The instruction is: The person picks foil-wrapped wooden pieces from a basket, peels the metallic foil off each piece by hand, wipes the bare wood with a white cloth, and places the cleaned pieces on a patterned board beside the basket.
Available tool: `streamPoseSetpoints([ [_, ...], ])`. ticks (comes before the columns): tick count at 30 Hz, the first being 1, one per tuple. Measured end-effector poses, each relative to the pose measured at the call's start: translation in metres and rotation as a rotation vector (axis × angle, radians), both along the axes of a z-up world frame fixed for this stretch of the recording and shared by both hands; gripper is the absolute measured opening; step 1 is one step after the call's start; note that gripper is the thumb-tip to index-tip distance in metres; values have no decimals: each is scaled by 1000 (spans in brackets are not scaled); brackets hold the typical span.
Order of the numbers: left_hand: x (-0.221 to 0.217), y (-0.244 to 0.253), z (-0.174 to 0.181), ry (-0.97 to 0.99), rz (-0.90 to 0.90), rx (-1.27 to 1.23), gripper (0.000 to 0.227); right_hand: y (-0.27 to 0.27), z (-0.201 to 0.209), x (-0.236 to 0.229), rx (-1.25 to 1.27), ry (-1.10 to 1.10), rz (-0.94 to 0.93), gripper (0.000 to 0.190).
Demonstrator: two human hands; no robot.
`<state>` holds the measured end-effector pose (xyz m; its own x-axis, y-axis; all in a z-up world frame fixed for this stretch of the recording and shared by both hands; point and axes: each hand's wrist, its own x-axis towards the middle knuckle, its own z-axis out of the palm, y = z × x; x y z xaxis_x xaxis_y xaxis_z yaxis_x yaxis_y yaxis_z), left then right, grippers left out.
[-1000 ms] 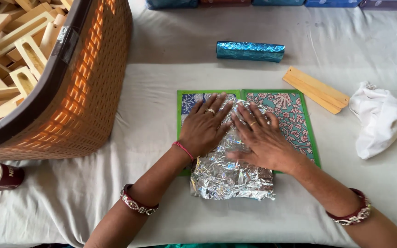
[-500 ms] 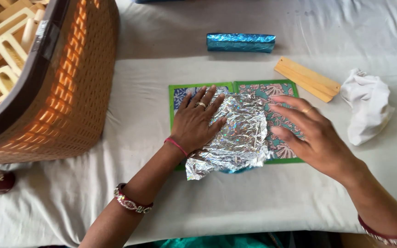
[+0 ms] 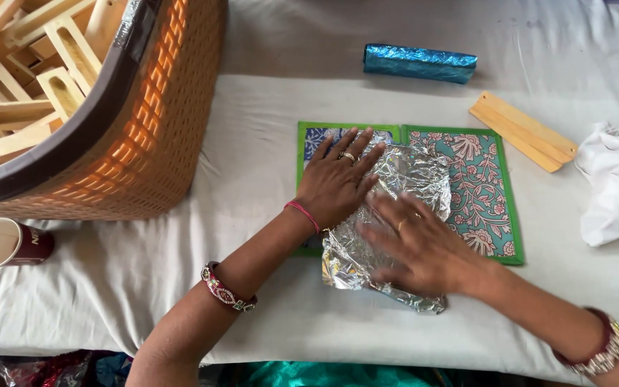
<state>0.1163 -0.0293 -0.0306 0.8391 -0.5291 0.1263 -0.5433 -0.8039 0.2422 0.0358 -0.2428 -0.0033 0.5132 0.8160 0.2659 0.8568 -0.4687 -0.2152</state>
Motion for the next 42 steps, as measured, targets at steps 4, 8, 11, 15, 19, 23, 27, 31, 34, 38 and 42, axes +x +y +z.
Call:
streamPoseSetpoints([
  [4,2,-1,-1,15,-11,19,60,-4,-4,-44,-139,-66,132,66],
  [8,0,-1,2,-1,4,33,60,-4,15,-50,-77,73,294,52],
  [11,-2,-1,-1,3,10,42,61,-4,13,-28,40,224,271,41],
  [15,3,-4,-7,-21,10,39,61,26,10,3,27,229,135,39],
  [19,1,-1,-6,-19,11,19,60,45,9,-7,-112,116,162,55],
  [23,-1,0,-3,-11,-13,4,60,36,-10,-33,-161,37,165,55],
  [27,-2,-1,3,-8,-22,-27,60,25,-4,-51,-133,69,261,55],
  [31,-1,1,2,-26,-19,-28,61,4,-8,-39,-88,207,115,56],
  [34,-5,0,2,-25,-11,-31,61,-17,-35,1,-104,-4,-347,75],
  [38,0,3,6,-23,36,-37,63,-31,-28,21,-300,83,-460,95],
  [42,4,16,6,-38,174,-25,70,-38,-30,17,-302,35,-508,104],
])
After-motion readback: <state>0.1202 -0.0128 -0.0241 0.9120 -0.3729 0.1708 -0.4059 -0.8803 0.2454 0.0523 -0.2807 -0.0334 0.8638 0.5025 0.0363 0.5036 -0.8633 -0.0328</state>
